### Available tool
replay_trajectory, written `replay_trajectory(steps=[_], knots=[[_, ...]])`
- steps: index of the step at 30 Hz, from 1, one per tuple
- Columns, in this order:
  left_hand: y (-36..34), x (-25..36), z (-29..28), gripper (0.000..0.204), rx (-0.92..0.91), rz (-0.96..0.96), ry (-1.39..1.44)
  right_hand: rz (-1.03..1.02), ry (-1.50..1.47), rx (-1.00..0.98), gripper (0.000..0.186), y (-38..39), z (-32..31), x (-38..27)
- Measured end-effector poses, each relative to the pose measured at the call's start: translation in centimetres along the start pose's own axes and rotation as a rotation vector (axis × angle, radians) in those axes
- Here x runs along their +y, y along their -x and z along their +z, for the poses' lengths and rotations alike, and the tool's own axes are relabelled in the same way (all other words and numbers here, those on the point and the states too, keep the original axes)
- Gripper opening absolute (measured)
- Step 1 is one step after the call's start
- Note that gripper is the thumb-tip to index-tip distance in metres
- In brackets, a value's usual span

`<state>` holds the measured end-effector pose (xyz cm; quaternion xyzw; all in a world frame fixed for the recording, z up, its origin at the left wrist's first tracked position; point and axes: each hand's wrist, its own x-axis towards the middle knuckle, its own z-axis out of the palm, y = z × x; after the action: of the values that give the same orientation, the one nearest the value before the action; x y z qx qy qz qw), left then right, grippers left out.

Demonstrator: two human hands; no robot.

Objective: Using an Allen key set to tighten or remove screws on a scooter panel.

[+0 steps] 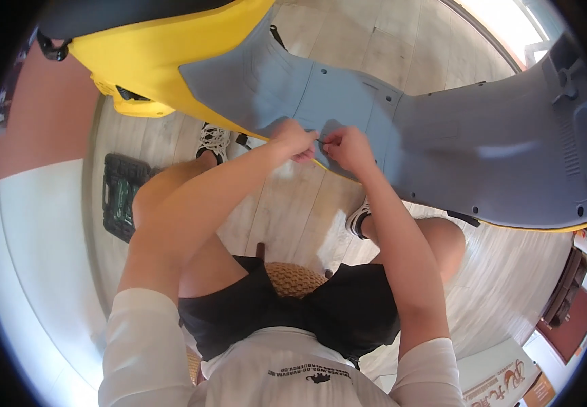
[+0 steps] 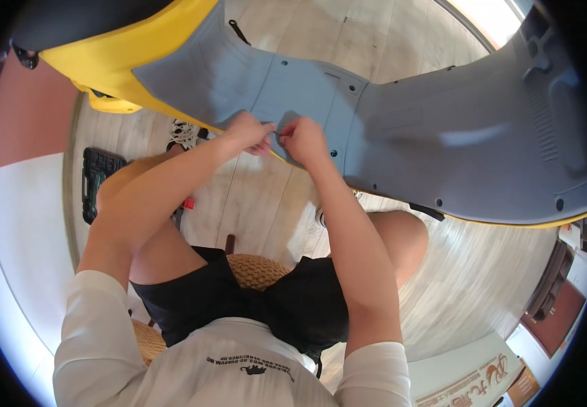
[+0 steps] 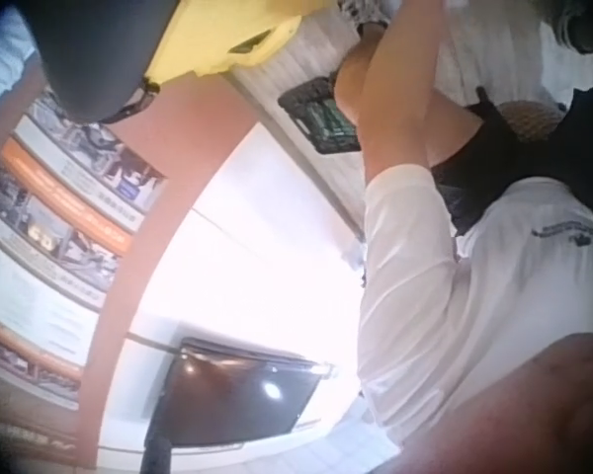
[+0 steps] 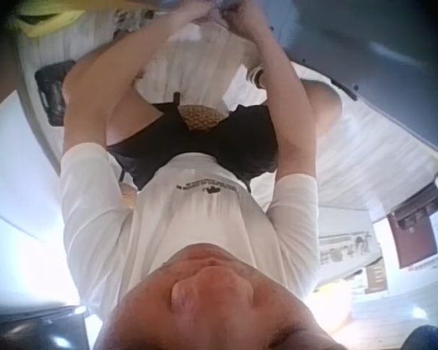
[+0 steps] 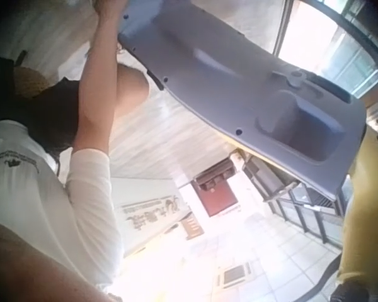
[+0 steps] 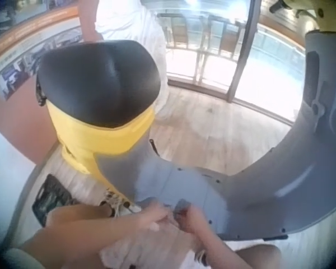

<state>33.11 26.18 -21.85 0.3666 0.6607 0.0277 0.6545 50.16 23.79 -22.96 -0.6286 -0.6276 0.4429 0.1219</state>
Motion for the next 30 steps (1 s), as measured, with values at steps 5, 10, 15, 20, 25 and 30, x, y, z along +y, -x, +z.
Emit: replay_trajectory(steps=[5,10,15,20,25,30], knots=[[1.3,-0.3,-2.2,0.033,0.385,0.764,-0.792,-0.118,0.173,0.175,0.008,-1.1,-0.1,-0.7],[0.0,0.0,-1.8,0.027,0.325,0.841,-0.916,-0.111,0.234,0.241,0.016,-2.3,0.1,-1.7],[-0.5,0.2,-1.8,0.017,0.377,0.734,-0.780,-0.017,0.205,0.522,0.028,-3.3,2.5,-3.1],[-0.4,0.4,-1.6,0.023,0.439,0.676,-0.661,0.119,0.011,0.376,0.026,-5.0,3.2,-2.6],[-0.1,0.2,-2.4,0.025,0.454,0.724,-0.588,-0.006,-0.352,0.260,0.029,-6.0,4.3,-2.6],[1.7,-0.2,-4.3,0.024,0.364,0.793,-0.886,-0.054,-0.370,0.170,0.030,-5.5,4.5,-3.3]])
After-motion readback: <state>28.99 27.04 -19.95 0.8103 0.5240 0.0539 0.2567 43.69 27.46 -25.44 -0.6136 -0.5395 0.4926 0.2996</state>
